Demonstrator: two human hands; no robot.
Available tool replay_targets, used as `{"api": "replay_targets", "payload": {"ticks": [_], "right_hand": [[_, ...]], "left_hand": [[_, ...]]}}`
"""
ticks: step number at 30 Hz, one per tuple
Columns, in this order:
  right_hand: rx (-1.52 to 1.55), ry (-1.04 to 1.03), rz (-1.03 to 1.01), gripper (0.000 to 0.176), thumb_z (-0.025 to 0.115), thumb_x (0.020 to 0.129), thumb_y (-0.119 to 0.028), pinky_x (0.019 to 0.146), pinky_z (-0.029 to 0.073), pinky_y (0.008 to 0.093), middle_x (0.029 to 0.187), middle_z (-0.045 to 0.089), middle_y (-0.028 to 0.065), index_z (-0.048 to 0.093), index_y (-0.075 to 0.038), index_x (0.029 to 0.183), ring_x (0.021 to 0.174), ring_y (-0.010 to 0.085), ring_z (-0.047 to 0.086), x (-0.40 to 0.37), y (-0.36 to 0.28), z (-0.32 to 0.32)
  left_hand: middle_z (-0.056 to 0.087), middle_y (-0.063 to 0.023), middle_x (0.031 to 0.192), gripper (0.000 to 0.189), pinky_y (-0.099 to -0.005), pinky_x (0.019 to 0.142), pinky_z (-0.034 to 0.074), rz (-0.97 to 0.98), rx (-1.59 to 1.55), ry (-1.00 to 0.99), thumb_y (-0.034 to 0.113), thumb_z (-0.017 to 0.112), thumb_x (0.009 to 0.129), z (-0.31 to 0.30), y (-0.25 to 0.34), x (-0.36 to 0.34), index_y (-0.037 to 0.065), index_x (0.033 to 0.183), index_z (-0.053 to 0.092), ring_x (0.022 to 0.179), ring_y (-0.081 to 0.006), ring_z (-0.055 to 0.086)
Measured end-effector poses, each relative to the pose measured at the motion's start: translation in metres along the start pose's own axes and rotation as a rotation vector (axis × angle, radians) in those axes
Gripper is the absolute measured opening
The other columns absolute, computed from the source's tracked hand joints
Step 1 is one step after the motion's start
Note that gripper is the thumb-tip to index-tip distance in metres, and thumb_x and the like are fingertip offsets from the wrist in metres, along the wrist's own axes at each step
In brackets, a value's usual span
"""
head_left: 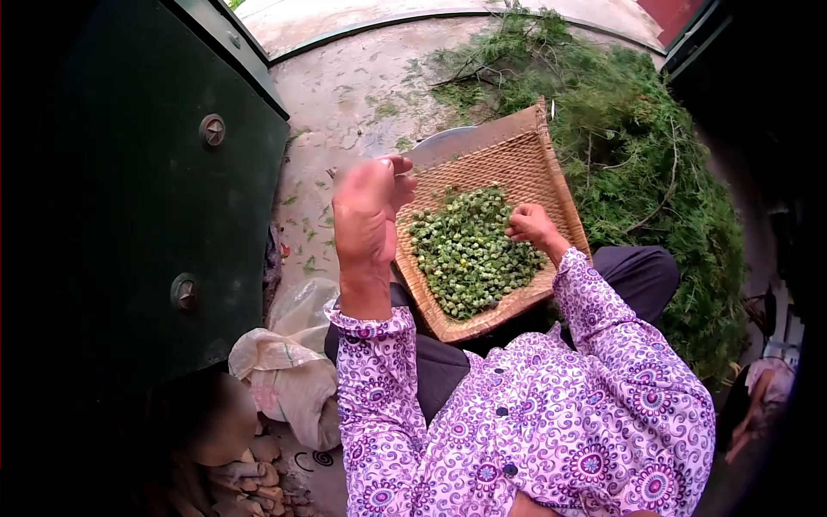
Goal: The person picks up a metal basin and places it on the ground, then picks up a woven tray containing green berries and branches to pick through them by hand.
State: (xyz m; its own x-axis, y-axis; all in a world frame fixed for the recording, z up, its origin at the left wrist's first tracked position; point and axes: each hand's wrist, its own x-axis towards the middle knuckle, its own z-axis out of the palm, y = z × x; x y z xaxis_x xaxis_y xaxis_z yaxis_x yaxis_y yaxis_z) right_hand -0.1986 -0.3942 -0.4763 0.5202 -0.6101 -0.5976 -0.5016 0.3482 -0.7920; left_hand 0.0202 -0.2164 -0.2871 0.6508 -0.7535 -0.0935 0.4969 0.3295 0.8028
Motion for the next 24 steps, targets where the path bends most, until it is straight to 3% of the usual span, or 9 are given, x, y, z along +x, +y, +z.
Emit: {"api": "replay_targets", "payload": {"ticks": [6, 9, 10, 14, 19, 24], "right_hand": [[0.128, -0.152, 0.008, 0.005, 0.055, 0.078, -0.005, 0.049, 0.051, 0.0213, 0.069, 0.058, 0.0047, 0.052, -0.001, 0.077, 0.062, 0.0126, 0.062, -0.02, -0.004, -0.002], [-0.515, -0.116, -0.177, 0.008, 0.054, 0.073, 0.0, 0.046, 0.049, 0.0244, 0.06, 0.057, 0.0082, 0.052, 0.001, 0.066, 0.056, 0.0138, 0.062, -0.019, 0.005, 0.004], [-0.601, -0.104, -0.306, 0.007, 0.053, 0.071, 0.001, 0.046, 0.049, 0.027, 0.059, 0.057, 0.0098, 0.052, 0.002, 0.065, 0.055, 0.0146, 0.061, -0.024, 0.01, 0.011], [-0.803, -0.204, -0.719, 0.006, 0.051, 0.063, -0.001, 0.057, 0.046, 0.0401, 0.063, 0.057, 0.0189, 0.055, 0.001, 0.068, 0.059, 0.0344, 0.057, -0.036, 0.022, 0.048], [-1.222, -0.246, -0.858, 0.006, 0.051, 0.069, -0.01, 0.057, 0.047, 0.0429, 0.071, 0.054, 0.0136, 0.056, -0.006, 0.07, 0.069, 0.0314, 0.057, -0.06, 0.017, 0.089], [-1.304, -0.216, -0.76, 0.009, 0.051, 0.067, -0.008, 0.058, 0.047, 0.0415, 0.07, 0.055, 0.013, 0.06, -0.007, 0.07, 0.07, 0.0297, 0.058, -0.044, 0.021, 0.085]], "left_hand": [[0.063, -0.0103, 0.087, 0.014, -0.0255, 0.062, 0.049, -0.046, 0.026, -0.005, 0.012, 0.051, 0.087, 0.004, -0.007, 0.002, 0.001, 0.09, 0.059, 0.07, -0.0152, 0.061], [0.063, -0.0101, 0.086, 0.014, -0.025, 0.062, 0.049, -0.05, 0.038, -0.014, 0.013, 0.052, 0.087, 0.005, -0.01, 0.003, 0.001, 0.09, 0.059, 0.07, -0.0149, 0.061], [0.063, -0.0101, 0.086, 0.014, -0.0249, 0.062, 0.049, -0.055, 0.03, -0.03, 0.013, 0.052, 0.087, 0.004, -0.006, 0.003, 0.001, 0.09, 0.059, 0.07, -0.0149, 0.061], [0.063, -0.0104, 0.085, 0.013, -0.025, 0.061, 0.049, -0.049, 0.024, -0.025, 0.012, 0.052, 0.087, 0.013, -0.006, 0.004, 0.001, 0.089, 0.059, 0.069, -0.0148, 0.061], [0.064, -0.0101, 0.083, 0.012, -0.0245, 0.06, 0.049, -0.057, 0.043, -0.046, 0.013, 0.054, 0.086, 0.021, -0.013, 0.01, 0.003, 0.087, 0.06, 0.067, -0.0142, 0.061], [0.064, -0.0098, 0.083, 0.012, -0.0243, 0.059, 0.048, -0.048, 0.072, -0.054, 0.013, 0.054, 0.086, 0.021, -0.016, 0.01, 0.002, 0.088, 0.06, 0.066, -0.0138, 0.06]]}}
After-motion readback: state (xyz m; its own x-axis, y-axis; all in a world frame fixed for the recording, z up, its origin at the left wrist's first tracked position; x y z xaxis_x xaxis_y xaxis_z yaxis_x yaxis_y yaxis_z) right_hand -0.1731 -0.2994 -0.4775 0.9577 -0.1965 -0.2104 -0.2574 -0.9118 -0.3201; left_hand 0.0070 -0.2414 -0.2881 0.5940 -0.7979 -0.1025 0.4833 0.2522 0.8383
